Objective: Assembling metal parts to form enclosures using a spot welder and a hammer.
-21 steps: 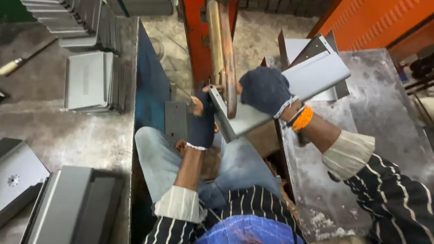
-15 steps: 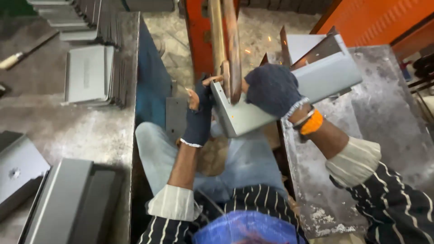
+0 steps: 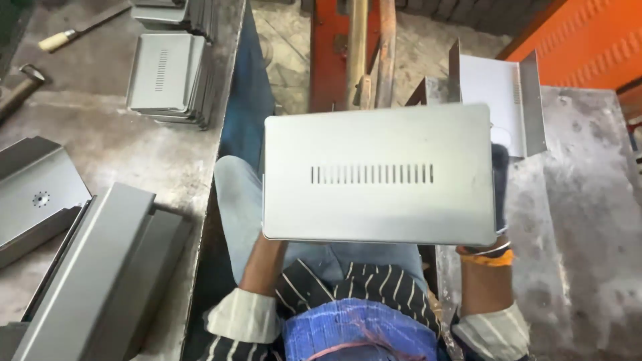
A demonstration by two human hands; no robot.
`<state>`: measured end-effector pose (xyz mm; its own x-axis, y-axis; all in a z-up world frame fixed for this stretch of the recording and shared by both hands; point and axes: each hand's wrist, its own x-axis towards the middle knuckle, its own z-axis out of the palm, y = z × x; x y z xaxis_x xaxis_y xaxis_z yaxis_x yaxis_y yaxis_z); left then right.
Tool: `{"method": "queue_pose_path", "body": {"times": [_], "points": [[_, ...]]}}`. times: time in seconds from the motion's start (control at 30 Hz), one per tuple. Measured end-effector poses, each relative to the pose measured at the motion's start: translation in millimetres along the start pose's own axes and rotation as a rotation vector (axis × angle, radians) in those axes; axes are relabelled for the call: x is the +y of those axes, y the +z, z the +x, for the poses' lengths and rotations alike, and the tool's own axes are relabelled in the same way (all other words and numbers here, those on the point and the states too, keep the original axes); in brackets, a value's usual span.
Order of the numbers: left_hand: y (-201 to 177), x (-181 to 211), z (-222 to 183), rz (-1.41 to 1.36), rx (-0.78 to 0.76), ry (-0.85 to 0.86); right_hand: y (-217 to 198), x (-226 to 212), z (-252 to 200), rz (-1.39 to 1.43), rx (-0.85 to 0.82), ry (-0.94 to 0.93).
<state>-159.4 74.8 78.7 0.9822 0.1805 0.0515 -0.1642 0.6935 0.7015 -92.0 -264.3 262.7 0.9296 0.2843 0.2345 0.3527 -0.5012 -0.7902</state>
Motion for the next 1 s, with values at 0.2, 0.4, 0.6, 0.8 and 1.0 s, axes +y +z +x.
{"method": "queue_pose_path", "body": {"times": [0.2, 0.4, 0.6, 0.8, 1.0], "points": [[32.8, 13.7, 6.7, 0.352, 0.075, 0.072, -4.6, 35.2, -3.9, 0.092, 0.045, 0.023], [93.2, 48.7, 12.4, 0.580, 0.089, 0.072, -10.7, 81.3, -6.3, 0.185, 0.125, 0.073], [88.4, 6.8, 1.2, 0.579, 0.175, 0.071, -10.7, 241.3, -43.9, 0.240, 0.274, 0.124], [47.7, -77.2, -7.8, 0.383, 0.239, 0.089, -38.6, 264.7, -58.9, 0.345, 0.340, 0.131], [0.5, -152.4, -10.3, 0.283, 0.266, 0.027, -56.9, 268.1, -64.8, 0.461, 0.355, 0.121]]}}
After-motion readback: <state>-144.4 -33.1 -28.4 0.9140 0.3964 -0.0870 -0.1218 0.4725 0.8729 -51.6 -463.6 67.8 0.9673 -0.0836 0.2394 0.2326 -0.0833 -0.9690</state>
